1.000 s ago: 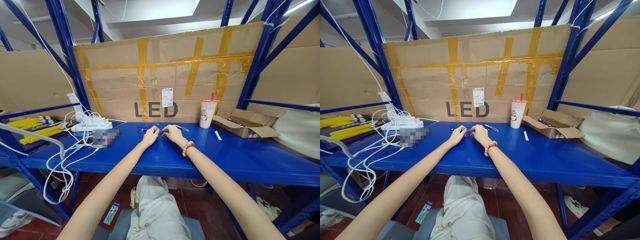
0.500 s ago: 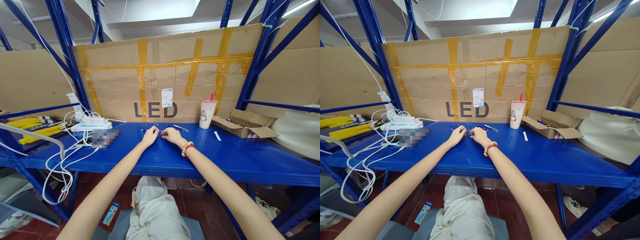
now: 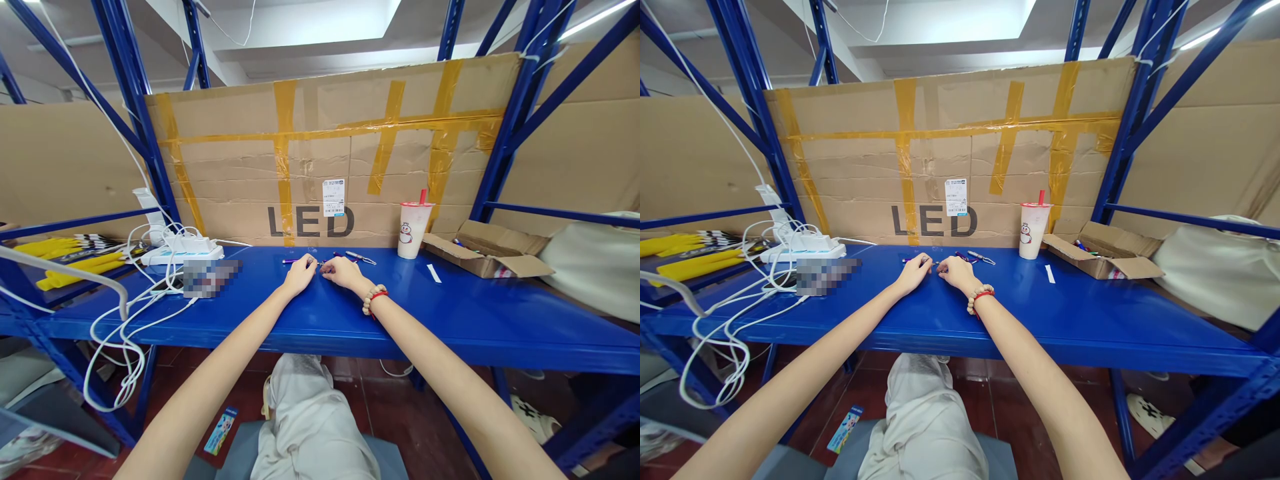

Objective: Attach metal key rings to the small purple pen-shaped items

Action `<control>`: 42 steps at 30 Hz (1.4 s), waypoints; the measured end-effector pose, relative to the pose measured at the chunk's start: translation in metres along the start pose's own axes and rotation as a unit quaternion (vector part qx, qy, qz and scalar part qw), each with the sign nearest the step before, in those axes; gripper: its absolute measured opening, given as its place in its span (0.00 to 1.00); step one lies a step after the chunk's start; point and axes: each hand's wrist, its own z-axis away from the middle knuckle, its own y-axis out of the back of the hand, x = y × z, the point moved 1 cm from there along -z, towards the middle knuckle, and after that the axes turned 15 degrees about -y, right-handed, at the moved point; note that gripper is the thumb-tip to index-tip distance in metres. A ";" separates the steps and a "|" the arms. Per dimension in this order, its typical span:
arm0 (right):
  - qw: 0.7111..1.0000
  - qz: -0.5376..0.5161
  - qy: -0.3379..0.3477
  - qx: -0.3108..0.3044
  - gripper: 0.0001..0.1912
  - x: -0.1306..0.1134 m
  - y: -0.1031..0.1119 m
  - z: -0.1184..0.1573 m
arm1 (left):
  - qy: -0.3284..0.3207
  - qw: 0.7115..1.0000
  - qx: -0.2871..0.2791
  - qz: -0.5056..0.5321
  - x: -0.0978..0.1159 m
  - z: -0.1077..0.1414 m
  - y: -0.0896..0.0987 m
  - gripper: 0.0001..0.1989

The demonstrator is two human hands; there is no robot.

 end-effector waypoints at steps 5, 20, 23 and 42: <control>1.000 0.005 -0.007 -0.002 0.08 -0.001 -0.001 0.000 | -0.004 1.000 0.001 0.005 0.000 0.000 0.000 0.09; 1.000 0.002 -0.005 -0.005 0.09 -0.004 0.003 0.003 | -0.009 1.000 -0.003 0.006 0.001 0.000 0.000 0.09; 1.000 0.002 -0.006 -0.004 0.09 -0.004 0.002 0.002 | -0.008 1.000 -0.001 0.009 0.002 0.001 0.001 0.09; 1.000 0.006 0.003 -0.016 0.08 -0.002 0.001 0.000 | -0.019 1.000 0.007 0.013 0.002 0.000 0.001 0.09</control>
